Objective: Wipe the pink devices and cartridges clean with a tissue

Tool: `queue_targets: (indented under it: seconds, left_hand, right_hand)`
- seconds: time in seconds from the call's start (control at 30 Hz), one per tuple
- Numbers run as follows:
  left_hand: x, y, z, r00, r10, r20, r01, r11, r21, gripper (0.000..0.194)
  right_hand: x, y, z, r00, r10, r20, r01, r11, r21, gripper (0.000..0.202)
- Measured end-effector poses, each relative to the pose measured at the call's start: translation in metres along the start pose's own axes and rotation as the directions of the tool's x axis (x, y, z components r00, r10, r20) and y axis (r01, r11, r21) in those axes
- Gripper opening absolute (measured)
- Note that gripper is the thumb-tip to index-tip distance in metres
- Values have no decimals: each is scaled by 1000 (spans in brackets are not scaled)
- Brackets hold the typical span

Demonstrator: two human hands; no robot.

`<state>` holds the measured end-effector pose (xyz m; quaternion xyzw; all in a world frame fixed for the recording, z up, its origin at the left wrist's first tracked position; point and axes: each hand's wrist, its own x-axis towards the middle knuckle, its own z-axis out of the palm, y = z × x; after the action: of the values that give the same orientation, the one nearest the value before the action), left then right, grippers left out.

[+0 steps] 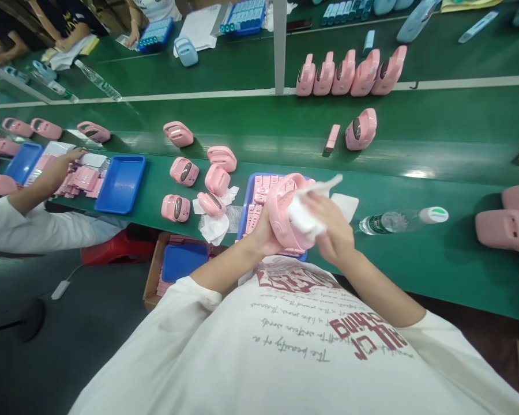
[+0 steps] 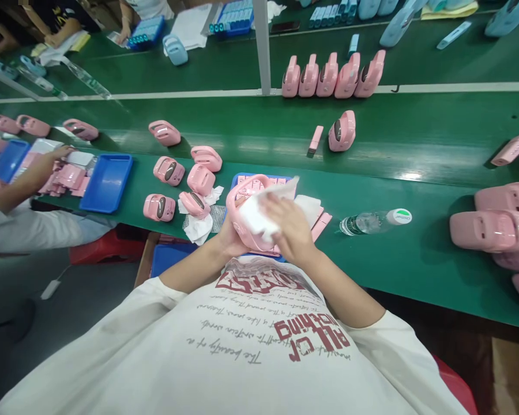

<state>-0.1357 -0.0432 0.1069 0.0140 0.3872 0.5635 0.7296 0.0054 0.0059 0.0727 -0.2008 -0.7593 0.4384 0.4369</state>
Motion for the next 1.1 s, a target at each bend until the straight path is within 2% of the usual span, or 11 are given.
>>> queue_targets:
  seconds: [0.07, 0.13, 0.37, 0.43, 0.53, 0.6, 0.67, 0.73, 0.8, 0.93, 1.1]
  left_hand:
    - [0, 3, 3, 996, -42, 78, 44, 999, -24, 49]
    - [-1, 6, 3, 983, -121, 140, 125, 992, -25, 55]
    - [9, 1, -12, 937, -293, 190, 285, 956, 69, 43]
    - [11, -2, -15, 943, -282, 179, 269, 959, 92, 40]
    - [6, -3, -20, 940, -319, 118, 297, 939, 176, 55]
    - [-2, -4, -23, 983, -184, 22, 171, 946, 276, 63]
    - [-10, -6, -24, 991, 131, -31, -105, 895, 433, 60]
    - [-15, -11, -24, 927, 374, -10, -303, 767, 566, 70]
    - [-14, -15, -22, 887, 462, -7, -362, 705, 610, 86]
    - [-1, -17, -21, 887, 450, -102, -356, 808, 470, 63]
    - [8, -19, -19, 952, 285, -110, -273, 956, 110, 60]
  right_hand:
    - [1, 10, 2, 915, 373, -151, -351, 924, 154, 44]
    - [4, 15, 3, 790, 588, -175, -520, 793, 317, 44]
    - [27, 16, -8, 687, 694, 216, -675, 499, 543, 32]
    - [32, 16, -11, 629, 733, 259, -725, 431, 537, 32]
    - [34, 21, -12, 562, 804, 191, -736, 381, 560, 31]
    - [33, 25, -11, 542, 834, 102, -718, 396, 572, 30]
    - [32, 27, -11, 527, 850, 29, -708, 420, 568, 27]
    - [34, 25, -11, 538, 843, -10, -704, 456, 544, 25]
    - [35, 20, -10, 599, 800, -41, -674, 531, 513, 26]
    - [23, 2, 3, 788, 586, -188, -486, 780, 395, 45]
    - [-20, -9, 37, 921, 191, -340, -204, 979, -3, 62]
